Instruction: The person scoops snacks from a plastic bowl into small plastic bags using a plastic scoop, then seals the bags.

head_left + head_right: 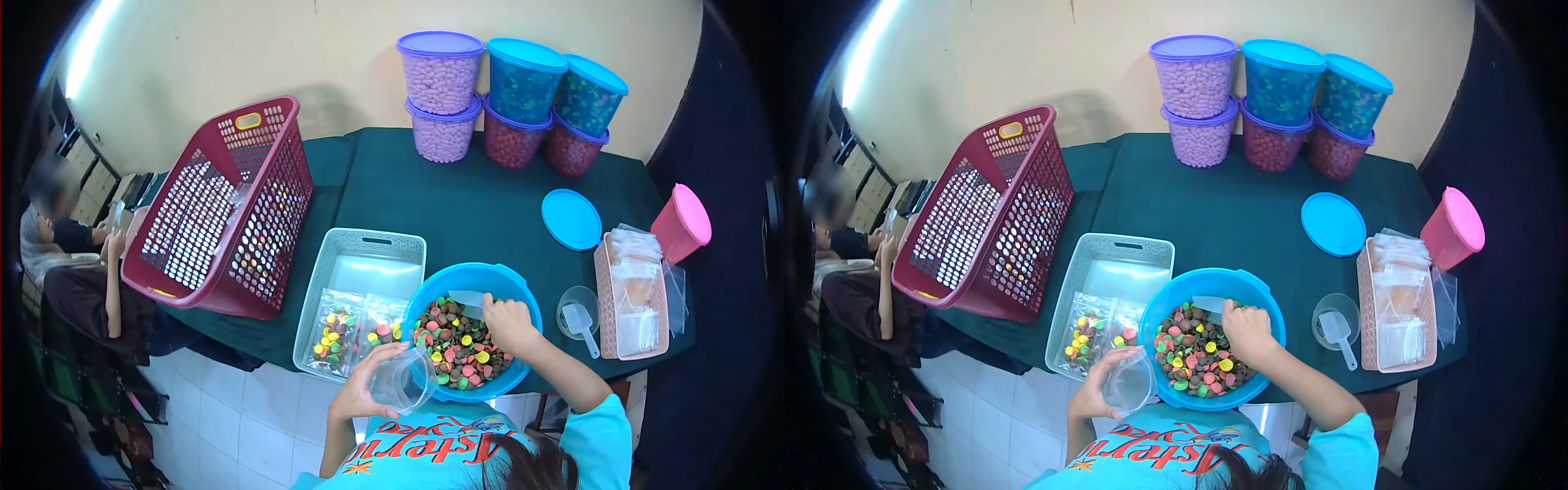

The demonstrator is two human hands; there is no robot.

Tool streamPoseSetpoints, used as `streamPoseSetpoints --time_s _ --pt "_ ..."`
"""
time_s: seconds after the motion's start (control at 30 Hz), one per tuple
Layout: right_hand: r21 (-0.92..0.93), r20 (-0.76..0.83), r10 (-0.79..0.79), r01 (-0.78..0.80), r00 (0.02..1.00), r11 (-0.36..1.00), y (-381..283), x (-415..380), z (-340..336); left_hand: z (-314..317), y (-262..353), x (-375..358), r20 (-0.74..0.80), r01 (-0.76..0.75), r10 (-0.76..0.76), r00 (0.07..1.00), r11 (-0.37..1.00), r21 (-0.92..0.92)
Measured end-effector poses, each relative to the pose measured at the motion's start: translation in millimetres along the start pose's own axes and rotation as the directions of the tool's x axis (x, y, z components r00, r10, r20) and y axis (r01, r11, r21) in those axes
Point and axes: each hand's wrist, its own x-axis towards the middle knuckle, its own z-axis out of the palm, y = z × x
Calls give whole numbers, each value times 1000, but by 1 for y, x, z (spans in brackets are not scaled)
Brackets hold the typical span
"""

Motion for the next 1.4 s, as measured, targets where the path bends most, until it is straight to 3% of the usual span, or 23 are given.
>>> streamPoseSetpoints --time_s 0.1,0.23,0.3,0.43,0.5,0.6,0.73,0.8,0.83,0.9,0.97,1.03,1.17,1.3,1.4 --pt "-83 49 2 2 999 997 -4 9 -2 -5 0 3 51 10 -7 999 998 -54" --pt "-4 -90 -28 27 996 1000 3 19 9 -13 -5 5 150 -27 36 988 998 -64" --pt "-10 -241 -96 96 966 995 7 21 11 -15 -4 5 155 -7 19 988 997 -77" --pt "22 -217 -129 137 968 990 4 24 0 -15 -1 5 173 -7 15 985 999 -47" --pt "135 -64 -120 128 991 983 2 27 -5 -13 1 4 172 -32 34 985 999 -11" --pt "252 -16 -232 228 973 940 1 26 -1 -8 1 2 160 -65 60 985 998 27" --pt "303 62 -282 251 957 919 3 22 -8 0 0 -2 100 -55 53 994 998 21" --pt "385 209 -313 216 926 897 7 20 -15 3 -1 -4 85 -50 46 995 998 38" --pt "382 209 -319 223 924 897 10 19 -13 5 0 -4 80 -46 42 996 997 55" --pt "591 211 -382 193 900 783 17 18 -6 11 2 -6 63 -41 37 997 997 64" --pt "580 251 -416 208 874 787 20 16 -11 17 2 -8 46 -34 31 998 997 72" --pt "569 293 -452 226 843 791 26 15 -13 22 2 -11 18 -21 18 1000 989 145" --pt "627 220 -472 247 853 739 34 15 -16 37 10 -12 -88 14 1 996 986 165" --pt "713 125 -475 254 871 654 39 18 -22 52 15 -14 -255 35 20 967 977 210" --pt "737 62 -488 290 871 611 46 16 -36 64 22 -10 -445 157 -3 896 938 309"
